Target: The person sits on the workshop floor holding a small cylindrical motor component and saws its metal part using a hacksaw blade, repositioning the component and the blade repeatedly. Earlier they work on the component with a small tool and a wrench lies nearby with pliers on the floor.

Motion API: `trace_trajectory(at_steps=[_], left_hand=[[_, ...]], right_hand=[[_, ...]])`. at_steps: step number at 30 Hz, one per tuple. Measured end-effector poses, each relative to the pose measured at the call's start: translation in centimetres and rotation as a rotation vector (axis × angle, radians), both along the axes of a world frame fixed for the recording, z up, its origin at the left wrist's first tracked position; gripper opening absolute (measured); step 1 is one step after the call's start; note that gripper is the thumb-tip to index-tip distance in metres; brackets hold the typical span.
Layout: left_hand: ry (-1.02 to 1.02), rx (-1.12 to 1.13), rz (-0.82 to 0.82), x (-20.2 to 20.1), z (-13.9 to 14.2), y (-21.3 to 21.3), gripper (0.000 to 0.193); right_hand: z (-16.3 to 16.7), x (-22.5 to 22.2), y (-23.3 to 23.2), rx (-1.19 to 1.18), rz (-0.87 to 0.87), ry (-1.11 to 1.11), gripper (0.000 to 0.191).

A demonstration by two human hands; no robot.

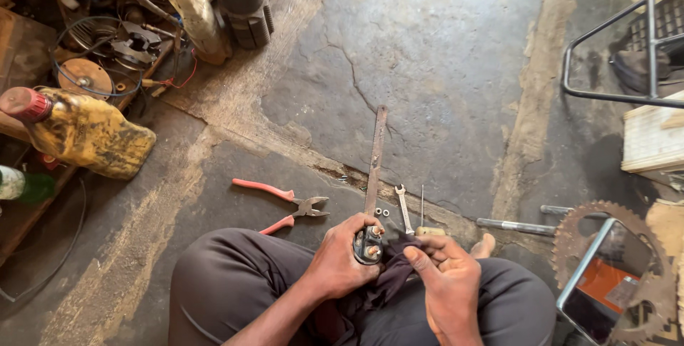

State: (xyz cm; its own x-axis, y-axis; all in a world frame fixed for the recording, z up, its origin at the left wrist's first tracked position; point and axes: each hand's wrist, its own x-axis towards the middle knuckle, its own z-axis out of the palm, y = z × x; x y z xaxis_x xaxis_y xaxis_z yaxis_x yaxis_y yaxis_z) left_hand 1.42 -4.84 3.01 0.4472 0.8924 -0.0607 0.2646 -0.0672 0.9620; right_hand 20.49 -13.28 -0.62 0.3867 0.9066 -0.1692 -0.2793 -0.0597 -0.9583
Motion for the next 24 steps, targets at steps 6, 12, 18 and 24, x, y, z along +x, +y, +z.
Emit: trace_trajectory(at_steps=[6, 12, 18, 24], left_hand=[[-0.015, 0.003, -0.009, 0.5, -0.5, 0.4, 0.052], [0.018, -0.318, 0.002, 0.4, -0.2, 1.2, 0.054], [-0.011, 0.026, -0.06, 0.3, -1.0, 0.3, 0.062], [0.078, -0.258, -0.054, 0.2, -0.8, -0.4, 0.058]], right_hand=[[1.0, -2.4, 0.5, -0.101, 0.135, -0.138, 0.018], [3.9, -3.6, 0.6, 0.168, 0.238, -0.855, 0.029], [5.0, -4.1, 1.4, 0.233, 0.123, -1.057, 0.019], [5.2, -3.8, 1.2, 0.41, 0.175, -1.206, 0.023]])
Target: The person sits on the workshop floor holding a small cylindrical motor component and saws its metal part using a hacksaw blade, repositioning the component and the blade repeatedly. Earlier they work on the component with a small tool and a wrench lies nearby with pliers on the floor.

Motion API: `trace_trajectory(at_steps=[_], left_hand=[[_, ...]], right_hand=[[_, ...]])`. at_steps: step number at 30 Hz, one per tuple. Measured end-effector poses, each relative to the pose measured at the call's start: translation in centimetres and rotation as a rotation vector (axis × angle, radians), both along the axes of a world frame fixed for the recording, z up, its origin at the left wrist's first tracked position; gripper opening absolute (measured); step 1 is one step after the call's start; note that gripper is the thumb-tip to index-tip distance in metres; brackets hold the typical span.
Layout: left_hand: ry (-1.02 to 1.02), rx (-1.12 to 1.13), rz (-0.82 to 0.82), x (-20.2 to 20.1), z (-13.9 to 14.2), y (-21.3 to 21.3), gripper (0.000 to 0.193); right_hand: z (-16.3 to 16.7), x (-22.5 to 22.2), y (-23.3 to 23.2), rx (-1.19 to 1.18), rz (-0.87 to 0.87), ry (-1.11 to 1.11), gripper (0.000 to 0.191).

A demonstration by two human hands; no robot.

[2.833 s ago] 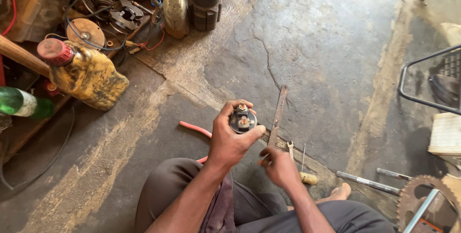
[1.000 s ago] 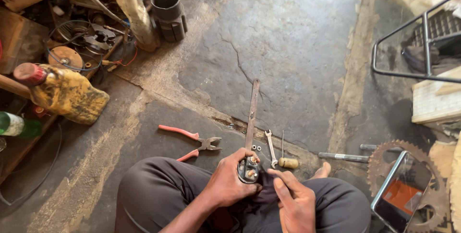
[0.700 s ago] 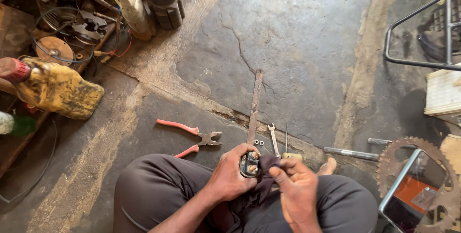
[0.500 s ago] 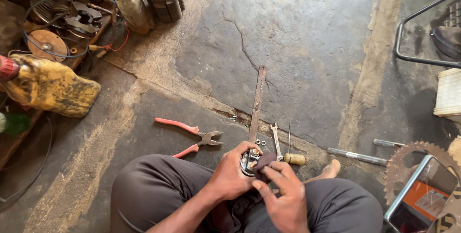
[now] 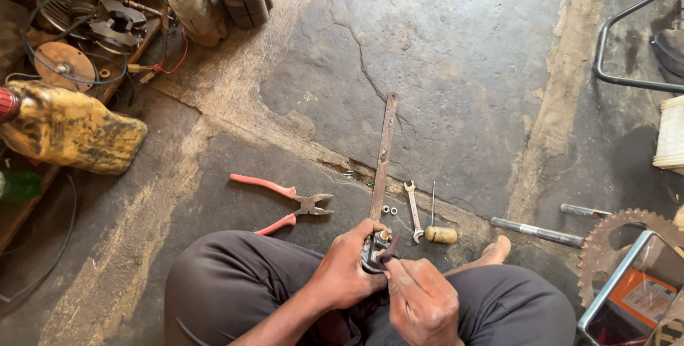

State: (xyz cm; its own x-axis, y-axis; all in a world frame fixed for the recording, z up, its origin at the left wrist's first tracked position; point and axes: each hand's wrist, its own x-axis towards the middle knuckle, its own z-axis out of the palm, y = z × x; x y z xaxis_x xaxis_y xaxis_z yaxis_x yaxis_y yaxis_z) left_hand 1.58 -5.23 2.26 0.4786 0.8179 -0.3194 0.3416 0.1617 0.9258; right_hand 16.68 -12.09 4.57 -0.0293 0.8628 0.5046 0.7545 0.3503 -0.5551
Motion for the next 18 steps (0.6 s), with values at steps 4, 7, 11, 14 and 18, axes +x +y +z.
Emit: trace_trajectory(at_steps=[4, 7, 11, 14, 18], left_hand=[[-0.184, -0.163, -0.08, -0.7, 0.4, 0.0, 0.055], [-0.37, -0.31, -0.129, -0.5, 0.3, -0.3, 0.056], [-0.479, -0.377, -0.11, -0.1, 0.0, -0.3, 0.056], [-0.391, -0.253, -0.079, 0.0, 0.1, -0.1, 0.056], [-0.1, -0.201, 0.014, 0.0, 0.6, -0.3, 0.054]], right_hand=[[0.0, 0.7, -0.1, -0.008, 0.069, 0.105, 0.024], [0.0, 1.1, -0.3, -0.082, 0.081, 0.25, 0.021], [-0.2, 0.5, -0.4, -0.047, -0.053, 0.186, 0.021], [-0.5, -0.3, -0.5, 0.042, -0.116, 0.035, 0.026], [-1.1, -0.4, -1.0, 0.055, -0.026, -0.039, 0.032]])
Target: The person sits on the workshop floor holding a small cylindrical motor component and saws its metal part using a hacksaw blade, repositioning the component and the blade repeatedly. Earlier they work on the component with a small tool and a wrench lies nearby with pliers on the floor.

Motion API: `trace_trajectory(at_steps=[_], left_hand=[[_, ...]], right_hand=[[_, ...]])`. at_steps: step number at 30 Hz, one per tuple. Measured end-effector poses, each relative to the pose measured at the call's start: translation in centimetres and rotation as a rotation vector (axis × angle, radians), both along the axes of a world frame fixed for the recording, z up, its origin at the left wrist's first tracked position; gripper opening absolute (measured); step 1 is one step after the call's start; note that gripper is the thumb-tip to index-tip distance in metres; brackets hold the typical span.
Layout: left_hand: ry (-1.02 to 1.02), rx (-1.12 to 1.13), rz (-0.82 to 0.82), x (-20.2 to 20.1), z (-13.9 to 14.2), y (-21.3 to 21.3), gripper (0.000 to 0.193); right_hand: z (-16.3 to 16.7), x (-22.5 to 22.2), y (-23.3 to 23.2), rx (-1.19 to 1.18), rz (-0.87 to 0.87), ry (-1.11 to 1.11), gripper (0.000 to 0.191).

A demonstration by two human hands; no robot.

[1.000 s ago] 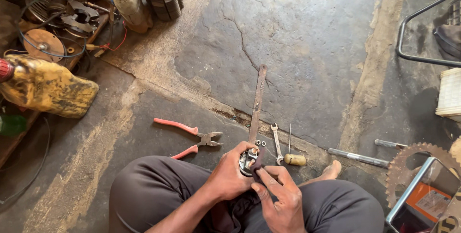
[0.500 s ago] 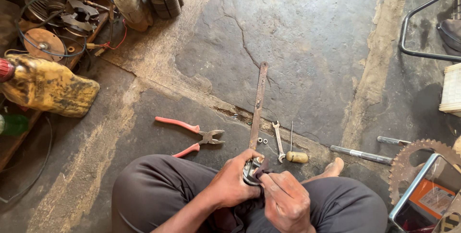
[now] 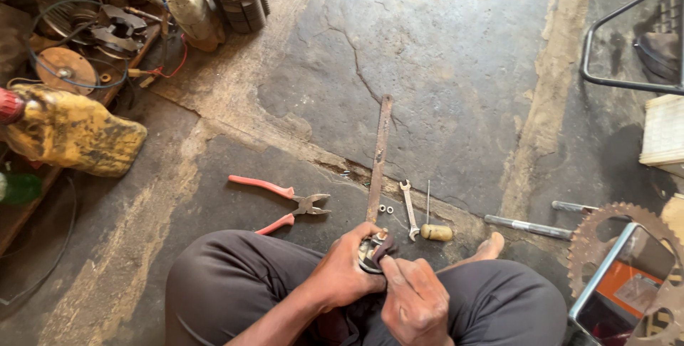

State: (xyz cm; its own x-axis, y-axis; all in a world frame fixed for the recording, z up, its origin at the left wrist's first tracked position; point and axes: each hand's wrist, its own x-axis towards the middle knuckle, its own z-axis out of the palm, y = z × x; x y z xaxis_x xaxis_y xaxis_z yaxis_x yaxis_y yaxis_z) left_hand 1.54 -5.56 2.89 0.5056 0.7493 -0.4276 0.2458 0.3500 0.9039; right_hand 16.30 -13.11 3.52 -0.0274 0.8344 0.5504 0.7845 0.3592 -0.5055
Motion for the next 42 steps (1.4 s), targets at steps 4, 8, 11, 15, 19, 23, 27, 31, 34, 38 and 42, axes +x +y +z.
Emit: trace_trajectory(at_steps=[4, 8, 11, 15, 19, 23, 27, 31, 34, 38, 42], left_hand=[[0.063, 0.129, 0.02, 0.5, 0.3, 0.5, 0.052], [-0.006, 0.187, 0.03, 0.7, 0.5, 0.9, 0.054], [-0.053, 0.174, 0.033, 0.6, 0.7, 0.8, 0.05], [-0.039, 0.29, 0.039, 0.7, 0.6, 0.5, 0.049], [0.009, 0.402, 0.074, 0.9, 0.3, 0.4, 0.048], [0.099, 0.548, 0.116, 1.2, -0.2, 0.1, 0.048], [0.185, 0.657, 0.158, 1.3, -0.5, -0.2, 0.045], [0.178, 0.744, 0.214, 1.4, -0.4, -0.5, 0.045], [0.181, 0.747, 0.227, 1.4, -0.2, -0.5, 0.042], [0.215, 0.683, 0.26, 1.8, -0.1, -0.4, 0.037], [0.179, 0.603, 0.228, 1.7, 0.0, -0.6, 0.051]], right_hand=[[-1.9, 0.2, -0.4, 0.026, 0.004, 0.07, 0.034], [-3.8, 2.4, -0.9, -0.171, -0.259, 0.804, 0.021], [-4.5, 3.8, -1.3, -0.367, -0.268, 1.53, 0.028], [-4.3, 4.7, -1.4, -0.419, -0.147, 1.817, 0.031], [-4.0, 4.3, -1.5, -0.433, -0.082, 1.786, 0.036], [-3.8, 3.5, -1.8, -0.435, -0.059, 1.692, 0.031], [-3.3, 1.9, -1.6, -0.433, -0.036, 1.238, 0.023], [-1.9, -0.1, -1.0, -0.408, -0.185, 0.454, 0.024], [-0.9, -1.3, -0.3, -0.303, -0.143, 0.298, 0.029], [-0.4, -2.0, 0.5, -0.267, -0.155, 0.247, 0.032], [-0.7, -1.7, 0.7, -0.099, -0.186, 0.195, 0.034]])
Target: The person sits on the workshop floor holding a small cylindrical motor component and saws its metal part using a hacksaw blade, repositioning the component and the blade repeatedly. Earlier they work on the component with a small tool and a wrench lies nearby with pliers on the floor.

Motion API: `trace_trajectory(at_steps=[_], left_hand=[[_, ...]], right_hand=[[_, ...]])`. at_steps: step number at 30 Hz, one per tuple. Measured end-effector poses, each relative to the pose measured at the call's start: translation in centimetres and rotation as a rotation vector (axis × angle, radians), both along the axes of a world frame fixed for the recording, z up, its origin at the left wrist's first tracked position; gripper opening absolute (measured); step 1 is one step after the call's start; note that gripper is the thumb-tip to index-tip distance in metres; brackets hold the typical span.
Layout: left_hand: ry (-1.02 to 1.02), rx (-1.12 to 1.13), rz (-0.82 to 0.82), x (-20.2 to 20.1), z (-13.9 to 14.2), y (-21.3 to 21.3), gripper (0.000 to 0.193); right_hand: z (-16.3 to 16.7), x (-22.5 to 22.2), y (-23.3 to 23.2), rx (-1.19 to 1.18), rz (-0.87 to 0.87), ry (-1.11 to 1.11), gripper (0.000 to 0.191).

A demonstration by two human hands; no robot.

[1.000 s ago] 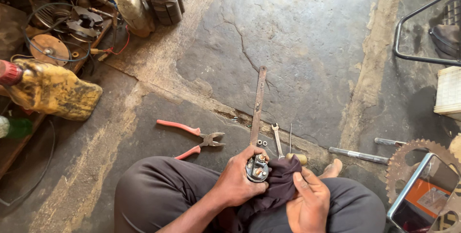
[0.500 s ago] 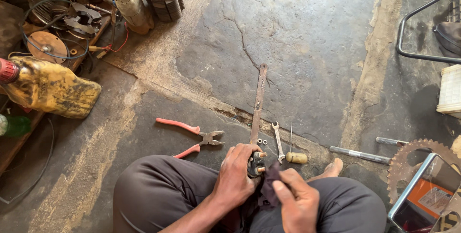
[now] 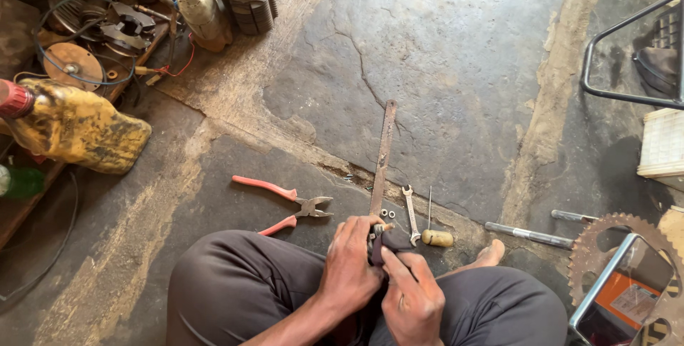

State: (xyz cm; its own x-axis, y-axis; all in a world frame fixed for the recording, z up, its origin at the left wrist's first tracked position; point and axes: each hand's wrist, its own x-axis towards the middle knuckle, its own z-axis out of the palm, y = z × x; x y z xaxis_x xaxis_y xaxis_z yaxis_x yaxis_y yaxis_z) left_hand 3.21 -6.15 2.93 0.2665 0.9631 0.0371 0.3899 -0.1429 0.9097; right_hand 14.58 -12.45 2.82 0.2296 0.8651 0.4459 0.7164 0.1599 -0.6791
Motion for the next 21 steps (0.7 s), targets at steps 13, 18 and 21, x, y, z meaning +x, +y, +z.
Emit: trace_trajectory(at_steps=[13, 18, 21], left_hand=[[-0.26, -0.462, -0.152, -0.5, 1.5, 0.2, 0.055], [-0.328, -0.375, -0.184, -0.8, 2.0, 0.6, 0.051], [-0.304, -0.389, -0.164, -0.8, 1.9, 0.8, 0.045]], right_hand=[[-1.0, 1.4, -1.1, 0.16, -0.141, -0.11, 0.015], [-0.9, 2.1, -1.3, 0.045, -0.184, 0.174, 0.015], [-1.2, 2.5, -1.4, 0.056, -0.034, 0.506, 0.015]])
